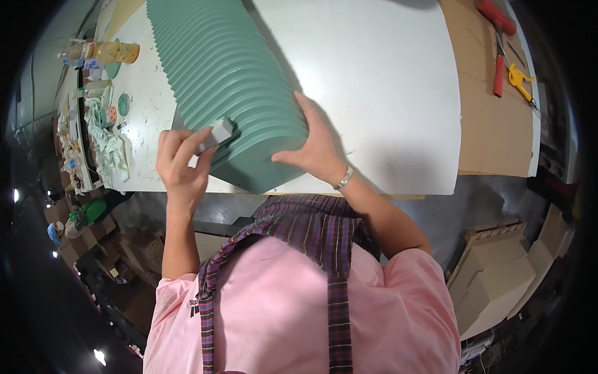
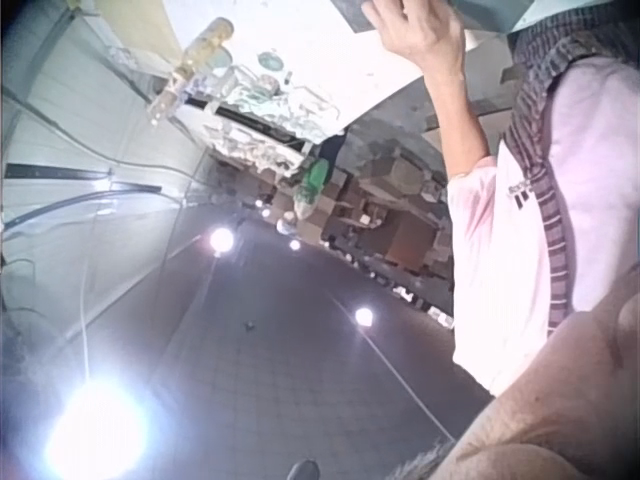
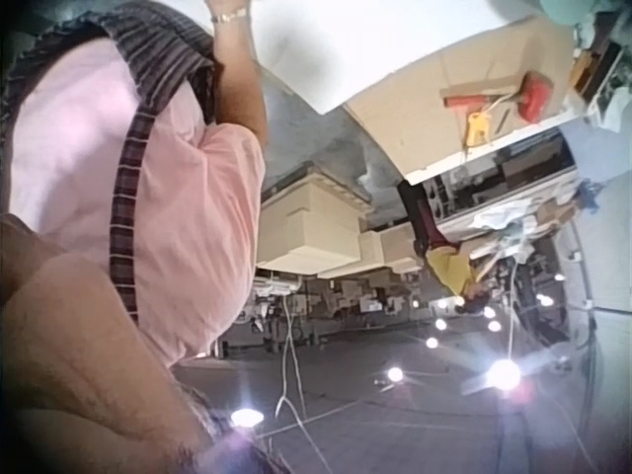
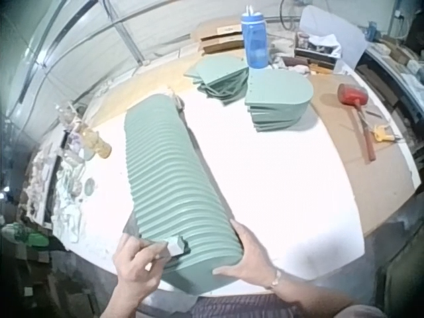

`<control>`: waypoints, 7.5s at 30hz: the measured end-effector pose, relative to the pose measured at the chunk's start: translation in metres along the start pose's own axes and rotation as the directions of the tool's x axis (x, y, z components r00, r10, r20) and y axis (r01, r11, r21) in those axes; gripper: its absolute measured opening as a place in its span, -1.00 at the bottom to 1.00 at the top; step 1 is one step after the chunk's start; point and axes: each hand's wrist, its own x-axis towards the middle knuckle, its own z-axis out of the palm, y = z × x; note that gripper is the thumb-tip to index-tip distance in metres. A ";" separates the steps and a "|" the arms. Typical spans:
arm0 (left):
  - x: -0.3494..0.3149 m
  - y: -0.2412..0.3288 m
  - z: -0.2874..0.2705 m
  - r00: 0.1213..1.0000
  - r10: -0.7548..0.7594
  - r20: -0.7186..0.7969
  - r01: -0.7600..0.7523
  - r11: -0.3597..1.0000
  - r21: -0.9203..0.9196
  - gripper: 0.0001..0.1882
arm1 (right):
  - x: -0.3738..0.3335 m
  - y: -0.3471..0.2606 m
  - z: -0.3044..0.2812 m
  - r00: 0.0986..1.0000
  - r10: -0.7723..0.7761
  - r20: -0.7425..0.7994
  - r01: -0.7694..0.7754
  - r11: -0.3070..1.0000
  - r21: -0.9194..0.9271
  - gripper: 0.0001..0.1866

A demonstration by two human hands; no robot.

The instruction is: The person sands the surfaces and edges of a stack of green curved industrial components with a sanding block and then wipes one of the parts with a cloth.

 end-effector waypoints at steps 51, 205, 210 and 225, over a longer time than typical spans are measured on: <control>0.096 -0.068 0.036 0.887 -0.412 -0.207 0.430 0.902 0.047 -0.71 | -0.001 0.015 0.001 0.997 -0.062 -0.045 0.060 0.998 -0.032 0.22; 0.026 -0.054 -0.034 0.990 -0.133 0.054 0.125 0.984 0.130 -0.54 | -0.002 0.021 0.005 0.988 -0.108 -0.108 0.101 0.992 -0.070 0.19; 0.013 -0.064 -0.037 0.973 -0.201 0.116 0.179 0.968 0.174 -0.54 | -0.003 0.022 0.004 0.985 -0.122 -0.118 0.115 0.991 -0.067 0.18; 0.011 -0.070 -0.037 0.981 -0.191 -0.037 0.195 0.964 0.182 -0.55 | -0.001 0.023 0.006 0.988 -0.102 -0.113 0.102 0.995 0.001 0.18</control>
